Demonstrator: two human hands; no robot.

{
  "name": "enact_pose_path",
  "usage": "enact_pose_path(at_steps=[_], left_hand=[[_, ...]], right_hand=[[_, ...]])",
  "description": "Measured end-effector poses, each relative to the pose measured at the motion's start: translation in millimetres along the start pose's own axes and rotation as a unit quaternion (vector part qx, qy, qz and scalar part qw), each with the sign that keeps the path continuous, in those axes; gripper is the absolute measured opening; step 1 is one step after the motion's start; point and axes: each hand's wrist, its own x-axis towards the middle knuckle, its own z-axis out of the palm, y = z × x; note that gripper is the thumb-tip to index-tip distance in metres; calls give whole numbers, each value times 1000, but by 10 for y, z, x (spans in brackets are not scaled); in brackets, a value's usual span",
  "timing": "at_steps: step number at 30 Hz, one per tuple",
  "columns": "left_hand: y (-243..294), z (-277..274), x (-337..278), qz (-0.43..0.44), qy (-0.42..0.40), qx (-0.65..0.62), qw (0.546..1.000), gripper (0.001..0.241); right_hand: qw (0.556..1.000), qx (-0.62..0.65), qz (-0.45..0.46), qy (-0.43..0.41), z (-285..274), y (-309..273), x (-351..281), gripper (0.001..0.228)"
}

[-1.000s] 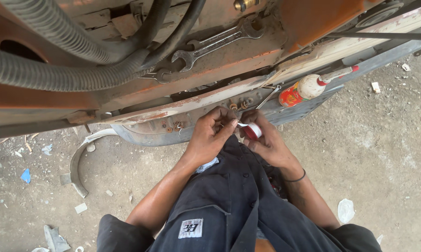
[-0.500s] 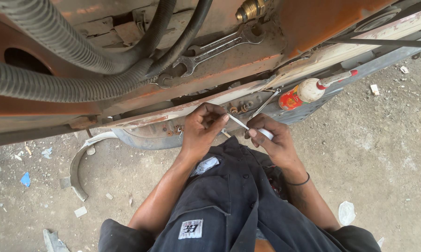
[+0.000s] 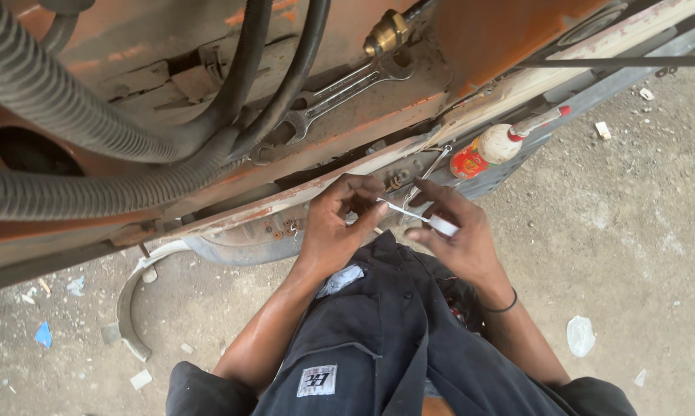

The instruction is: The person works under a vehicle, using a wrench to tighten a hose fitting. They then apply white thread seal tape to the fitting threads and reattach the hose, tightening it by hand.

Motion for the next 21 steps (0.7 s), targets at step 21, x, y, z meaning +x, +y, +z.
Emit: enact_pose_path(at_steps=[21], left_hand=[[297,-60,-20,28,-6,79,996,22]], right_hand=[[986,136,28,-88,85,80,27,45]])
